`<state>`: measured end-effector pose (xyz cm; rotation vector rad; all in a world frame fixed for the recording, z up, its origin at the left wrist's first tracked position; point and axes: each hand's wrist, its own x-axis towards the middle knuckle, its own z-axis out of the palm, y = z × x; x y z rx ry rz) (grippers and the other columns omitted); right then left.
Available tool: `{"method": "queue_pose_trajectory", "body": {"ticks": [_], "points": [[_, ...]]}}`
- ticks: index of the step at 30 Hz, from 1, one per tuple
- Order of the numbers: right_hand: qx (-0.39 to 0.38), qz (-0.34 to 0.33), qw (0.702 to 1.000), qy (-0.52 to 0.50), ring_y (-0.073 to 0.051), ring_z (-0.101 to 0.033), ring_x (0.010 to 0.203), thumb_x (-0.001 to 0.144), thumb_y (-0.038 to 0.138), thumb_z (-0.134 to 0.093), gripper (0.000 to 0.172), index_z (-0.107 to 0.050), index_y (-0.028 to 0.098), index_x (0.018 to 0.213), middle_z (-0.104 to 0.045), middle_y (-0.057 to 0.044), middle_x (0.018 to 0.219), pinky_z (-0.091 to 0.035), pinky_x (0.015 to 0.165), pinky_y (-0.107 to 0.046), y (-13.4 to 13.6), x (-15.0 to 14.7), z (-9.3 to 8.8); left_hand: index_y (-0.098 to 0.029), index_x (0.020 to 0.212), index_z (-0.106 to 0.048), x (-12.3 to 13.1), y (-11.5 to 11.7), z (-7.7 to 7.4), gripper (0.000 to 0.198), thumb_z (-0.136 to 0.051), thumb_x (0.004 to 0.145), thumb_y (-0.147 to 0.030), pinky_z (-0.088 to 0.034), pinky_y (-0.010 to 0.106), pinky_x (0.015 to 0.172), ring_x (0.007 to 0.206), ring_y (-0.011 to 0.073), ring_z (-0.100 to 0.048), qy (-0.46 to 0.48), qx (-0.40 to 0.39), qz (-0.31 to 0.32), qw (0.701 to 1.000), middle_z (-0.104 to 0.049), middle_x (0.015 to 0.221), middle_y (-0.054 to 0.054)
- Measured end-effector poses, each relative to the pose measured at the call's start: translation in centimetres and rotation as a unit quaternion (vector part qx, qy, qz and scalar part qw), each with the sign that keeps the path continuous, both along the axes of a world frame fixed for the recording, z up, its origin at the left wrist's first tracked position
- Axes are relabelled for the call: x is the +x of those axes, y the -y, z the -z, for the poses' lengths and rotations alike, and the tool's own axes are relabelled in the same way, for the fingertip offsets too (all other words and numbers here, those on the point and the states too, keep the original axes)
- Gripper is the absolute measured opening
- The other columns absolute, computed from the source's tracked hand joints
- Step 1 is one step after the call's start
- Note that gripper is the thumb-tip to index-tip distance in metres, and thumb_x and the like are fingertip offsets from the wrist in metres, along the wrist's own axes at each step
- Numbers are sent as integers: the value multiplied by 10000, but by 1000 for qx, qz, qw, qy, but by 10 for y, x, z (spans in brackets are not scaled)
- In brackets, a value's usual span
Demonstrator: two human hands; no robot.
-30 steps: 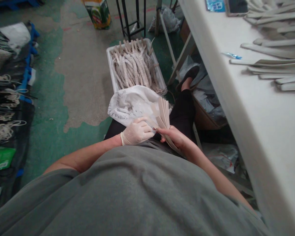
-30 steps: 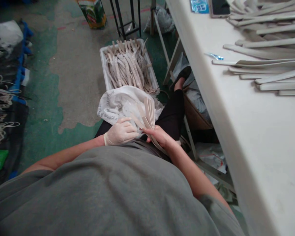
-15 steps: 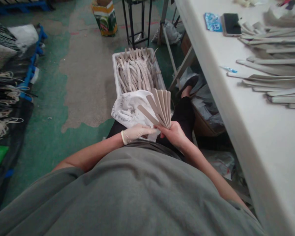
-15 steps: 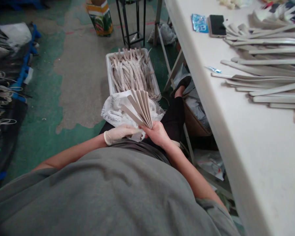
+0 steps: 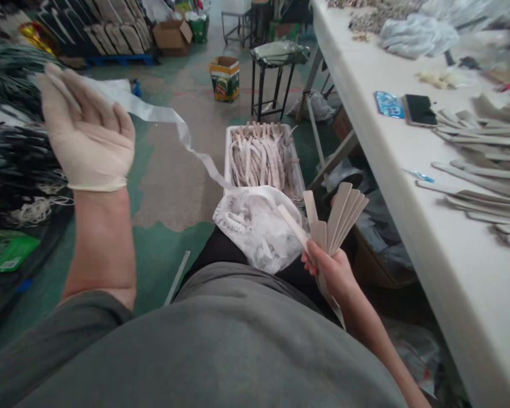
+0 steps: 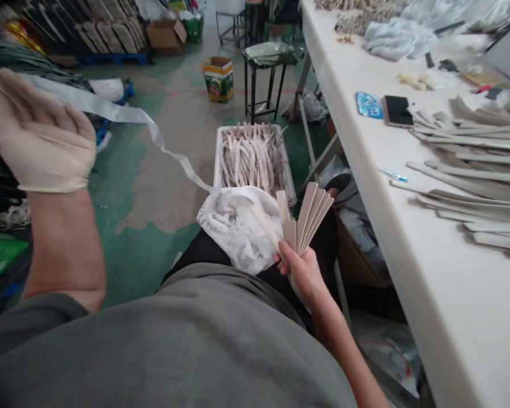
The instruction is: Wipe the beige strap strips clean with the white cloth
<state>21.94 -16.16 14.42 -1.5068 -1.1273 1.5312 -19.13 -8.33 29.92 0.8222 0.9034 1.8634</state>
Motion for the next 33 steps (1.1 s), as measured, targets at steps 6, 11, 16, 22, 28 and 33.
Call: {"method": "queue_pose_trajectory", "body": {"ticks": [6,11,16,22,28,33], "points": [[-13,-125,991,45,-138,-487,445,817,647,-662,508,-629,192,595,-576,-33,518,-414,448,-274,16,-12,-7,-237,772,-738,75,32,113,285,-562,987,-297,-548,229,820,822,76,-709,158,-305,24,939,-744,782,-64],[-32,-172,981,84,-147,-507,445,769,696,-669,520,-615,206,601,-608,-37,540,-437,447,-281,26,-21,-16,-189,796,-626,141,60,197,167,-671,924,-286,-573,238,741,639,89,-668,279,-422,97,857,-680,717,-32],[-30,-167,979,117,-161,-528,442,765,698,-658,514,-606,212,608,-635,-53,556,-450,450,-296,28,-21,-10,-188,819,-616,151,69,204,180,-667,931,-320,-563,227,666,670,112,-696,289,-452,123,835,-693,743,-13],[-19,-171,974,144,-168,-545,443,778,633,-656,437,-610,216,656,-648,-47,565,-438,453,-295,26,-23,1,-182,829,-610,152,69,197,202,-722,893,-336,-541,207,629,669,104,-685,299,-447,139,831,-669,725,-28],[-11,-188,966,178,-164,-554,431,811,561,-602,360,-582,224,685,-651,-28,568,-434,462,-290,17,-30,3,-186,876,-610,157,75,195,224,-783,838,-324,-564,235,694,698,112,-688,299,-445,153,830,-692,781,-15],[13,-213,951,224,-166,-575,441,861,503,-552,304,-575,230,729,-666,-16,584,-442,489,-288,10,-29,4,-181,879,-641,154,80,198,202,-797,815,-291,-561,253,747,752,124,-692,277,-439,145,842,-713,857,8]]}}
